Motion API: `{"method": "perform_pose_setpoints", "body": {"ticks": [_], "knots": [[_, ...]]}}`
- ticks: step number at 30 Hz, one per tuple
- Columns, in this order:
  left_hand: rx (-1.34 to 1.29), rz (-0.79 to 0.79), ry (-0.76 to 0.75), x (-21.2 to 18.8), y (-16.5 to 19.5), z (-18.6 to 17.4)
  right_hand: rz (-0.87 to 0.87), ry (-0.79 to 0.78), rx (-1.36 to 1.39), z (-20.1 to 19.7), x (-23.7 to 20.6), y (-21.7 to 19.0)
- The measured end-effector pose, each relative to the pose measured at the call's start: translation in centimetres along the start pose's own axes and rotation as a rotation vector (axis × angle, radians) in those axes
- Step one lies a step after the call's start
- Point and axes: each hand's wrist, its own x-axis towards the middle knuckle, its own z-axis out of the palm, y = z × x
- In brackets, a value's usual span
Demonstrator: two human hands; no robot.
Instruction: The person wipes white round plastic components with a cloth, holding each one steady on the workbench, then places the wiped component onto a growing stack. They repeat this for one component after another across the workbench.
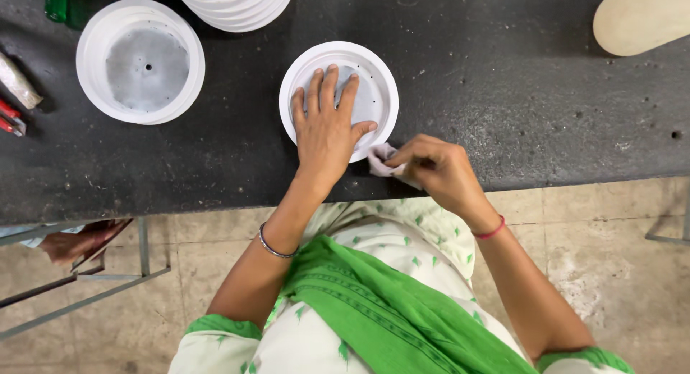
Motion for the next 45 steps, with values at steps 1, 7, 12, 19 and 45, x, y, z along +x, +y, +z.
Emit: {"method": "perform_pose_setpoints", "body": {"ticks": [1,7,12,19,45], "knots": [[-0.011,-0.002,-0.005,0.0,0.0,0.0,0.077,0.009,0.056,-0.2,-0.4,0.2],[-0.006,-0.010,0.000,-0.1,0.1,0.2,0.071,0.273,-0.027,-1.2,0.4,0.1],[0.016,-0.004,0.013,0.1,0.2,0.2,-0.012,0.436,-0.093,-1.0,4.2,-0.3],[0.025,-0.011,0.016,0.6,-0.1,0.2,0.060,0.368,-0.090,-0.1,9.1,0.7],[0.028,-0.023,-0.006,1.3,-0.6,0.4,0.139,0.277,-0.114,-0.8,12.5,2.6]]}}
